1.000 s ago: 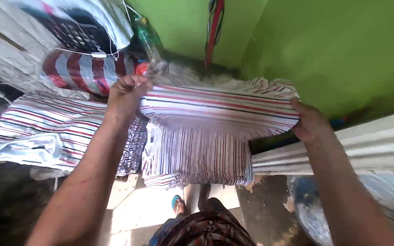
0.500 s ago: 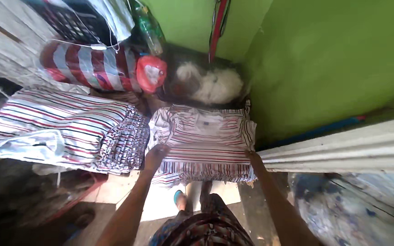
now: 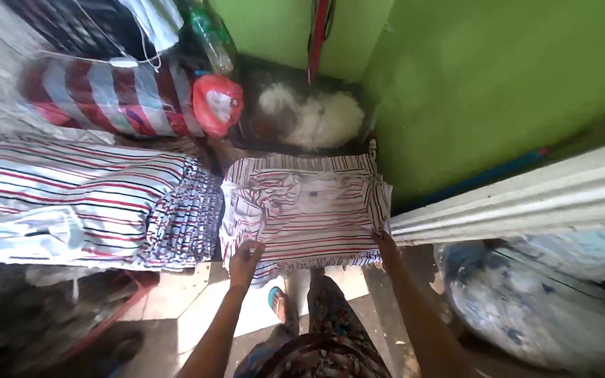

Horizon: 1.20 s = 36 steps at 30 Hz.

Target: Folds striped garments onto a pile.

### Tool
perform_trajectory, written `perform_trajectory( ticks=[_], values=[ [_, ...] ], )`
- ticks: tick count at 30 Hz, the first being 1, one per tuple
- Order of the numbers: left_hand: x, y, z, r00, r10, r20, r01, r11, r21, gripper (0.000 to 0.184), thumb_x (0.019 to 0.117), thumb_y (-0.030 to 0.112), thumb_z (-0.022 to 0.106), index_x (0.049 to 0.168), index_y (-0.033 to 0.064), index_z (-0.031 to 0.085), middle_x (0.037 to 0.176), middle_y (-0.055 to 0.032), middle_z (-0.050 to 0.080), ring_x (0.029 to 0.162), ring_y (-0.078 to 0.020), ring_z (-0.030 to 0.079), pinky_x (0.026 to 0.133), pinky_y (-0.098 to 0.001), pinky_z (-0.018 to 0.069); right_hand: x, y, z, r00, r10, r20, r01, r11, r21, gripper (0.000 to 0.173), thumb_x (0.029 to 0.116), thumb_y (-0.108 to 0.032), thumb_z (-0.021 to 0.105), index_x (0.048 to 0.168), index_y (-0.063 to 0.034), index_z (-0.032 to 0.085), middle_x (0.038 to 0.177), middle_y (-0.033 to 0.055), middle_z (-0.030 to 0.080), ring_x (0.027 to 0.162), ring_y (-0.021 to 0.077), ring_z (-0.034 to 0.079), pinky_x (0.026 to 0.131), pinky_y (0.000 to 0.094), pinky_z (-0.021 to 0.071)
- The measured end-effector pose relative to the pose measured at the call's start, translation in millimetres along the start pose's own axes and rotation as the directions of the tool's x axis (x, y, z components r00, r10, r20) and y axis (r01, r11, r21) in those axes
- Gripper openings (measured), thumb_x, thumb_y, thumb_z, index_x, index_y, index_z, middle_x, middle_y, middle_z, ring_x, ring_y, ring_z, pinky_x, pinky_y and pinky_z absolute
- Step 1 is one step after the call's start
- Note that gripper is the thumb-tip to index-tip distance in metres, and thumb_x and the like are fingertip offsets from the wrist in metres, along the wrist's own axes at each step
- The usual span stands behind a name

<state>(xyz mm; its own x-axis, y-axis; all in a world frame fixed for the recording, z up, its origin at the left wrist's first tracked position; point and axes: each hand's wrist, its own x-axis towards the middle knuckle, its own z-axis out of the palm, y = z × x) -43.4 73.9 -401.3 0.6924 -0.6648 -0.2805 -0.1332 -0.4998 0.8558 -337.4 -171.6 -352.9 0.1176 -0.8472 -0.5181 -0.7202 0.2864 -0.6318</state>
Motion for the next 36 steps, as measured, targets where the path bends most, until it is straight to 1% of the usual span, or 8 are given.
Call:
perform_trajectory(
  ticks=[5,8,15,21,24,27,34,36],
  values=[
    [-0.2,8.4,5.4,0.997,-0.046,-0.06,0.046,0.999,-0.004,0.024,0.0965,0.017,0.069,0.109,-0.0028,0.069,0.093,-0.0141,0.071,0.077,-0.0199,0.066,0.077,-0.0438,0.0556,10.0,-6.3,-1.3,0.999,0.022,0.035,-0.024,0.999,0.043,0.059,0.1042,-0.034,0.06,0.142,0.0095,0.049,0.14,0.0307,0.055,0.133,0.0376,0.052,0.113,0.0511,0.0384],
    [-0.7,15.1,9.7,0.991,-0.076,-0.11,0.076,0.997,-0.011,0.019,0.0943,0.011,0.071,0.107,-0.0035,0.069,0.093,-0.0143,0.071,0.078,-0.0205,0.067,0.077,-0.0441,0.0556,12.7,-13.4,-3.6,1.0,0.009,-0.007,-0.008,0.985,0.17,0.052,0.1029,-0.025,0.063,0.14,0.0096,0.051,0.136,0.0283,0.058,0.128,0.032,0.057,0.11,0.0457,0.043],
    [1.4,3.4,23.1,0.966,-0.103,-0.236,0.062,0.983,-0.176,0.021,0.0858,0.006,0.072,0.099,-0.0063,0.062,0.084,-0.0055,0.066,0.071,-0.0062,0.062,0.068,-0.0269,0.0551,18.7,1.1,-3.3,0.992,0.117,0.055,-0.127,0.959,0.253,0.048,0.1009,-0.018,0.066,0.137,0.0116,0.052,0.132,0.0289,0.06,0.122,0.031,0.059,0.107,0.0442,0.0457],
    [15.7,42.6,24.7,0.844,-0.45,-0.293,0.424,0.893,-0.151,0.09,0.0807,0.011,0.086,0.151,-0.0063,0.033,0.118,-0.0303,0.062,0.098,-0.0314,0.063,0.09,-0.0489,0.0519,27.2,-8.3,-16.5,0.973,0.123,0.195,-0.171,0.952,0.254,0.052,0.0981,-0.02,0.07,0.137,0.0095,0.051,0.129,0.0239,0.063,0.12,0.024,0.062,0.104,0.0398,0.0499],
    [19.2,49.1,29.2,0.857,-0.414,-0.307,0.355,0.906,-0.232,0.08,0.0848,0.008,0.081,0.149,-0.0082,0.037,0.135,-0.0287,0.057,0.12,-0.0279,0.061,0.103,-0.0425,0.0496,34.4,-22.6,-17.1,0.971,0.189,0.147,-0.221,0.944,0.244,0.053,0.0984,-0.027,0.069,0.134,0.0095,0.055,0.128,0.0234,0.064,0.118,0.0247,0.062,0.103,0.0424,0.0496],
    [14.8,53.7,33.9,0.874,-0.349,-0.339,0.247,0.919,-0.308,0.064,0.0868,-0.001,0.073,0.143,-0.011,0.043,0.133,-0.0233,0.06,0.118,-0.0191,0.062,0.102,-0.0339,0.0517,40.9,-21.3,-16.8,0.957,0.239,0.164,-0.273,0.935,0.228,0.058,0.0962,-0.026,0.072,0.138,0.0093,0.052,0.133,0.0246,0.061,0.124,0.0278,0.058,0.107,0.0456,0.0461],
    [34.7,78.5,29.8,0.803,-0.521,-0.291,0.385,0.825,-0.414,0.093,0.0891,0.018,0.075,0.158,-0.0019,0.016,0.147,-0.0267,0.045,0.126,-0.0245,0.055,0.103,-0.0387,0.0494,58.1,-30.5,-24.0,0.914,0.345,0.213,-0.383,0.907,0.176,0.068,0.1025,-0.036,0.061,0.151,0.0061,0.038,0.15,0.0269,0.047,0.138,0.0325,0.047,0.114,0.0497,0.0385],
    [46.2,81.1,33.5,0.78,-0.522,-0.346,0.358,0.825,-0.436,0.09,0.0905,0.016,0.076,0.159,-0.0009,0.019,0.146,-0.0263,0.049,0.125,-0.0258,0.058,0.102,-0.0408,0.051,62.0,-34.5,-22.3,0.909,0.363,0.205,-0.399,0.901,0.172,0.071,0.1021,-0.035,0.062,0.154,0.0047,0.034,0.154,0.0268,0.042,0.143,0.0342,0.042,0.116,0.0517,0.0347]
  ],
)
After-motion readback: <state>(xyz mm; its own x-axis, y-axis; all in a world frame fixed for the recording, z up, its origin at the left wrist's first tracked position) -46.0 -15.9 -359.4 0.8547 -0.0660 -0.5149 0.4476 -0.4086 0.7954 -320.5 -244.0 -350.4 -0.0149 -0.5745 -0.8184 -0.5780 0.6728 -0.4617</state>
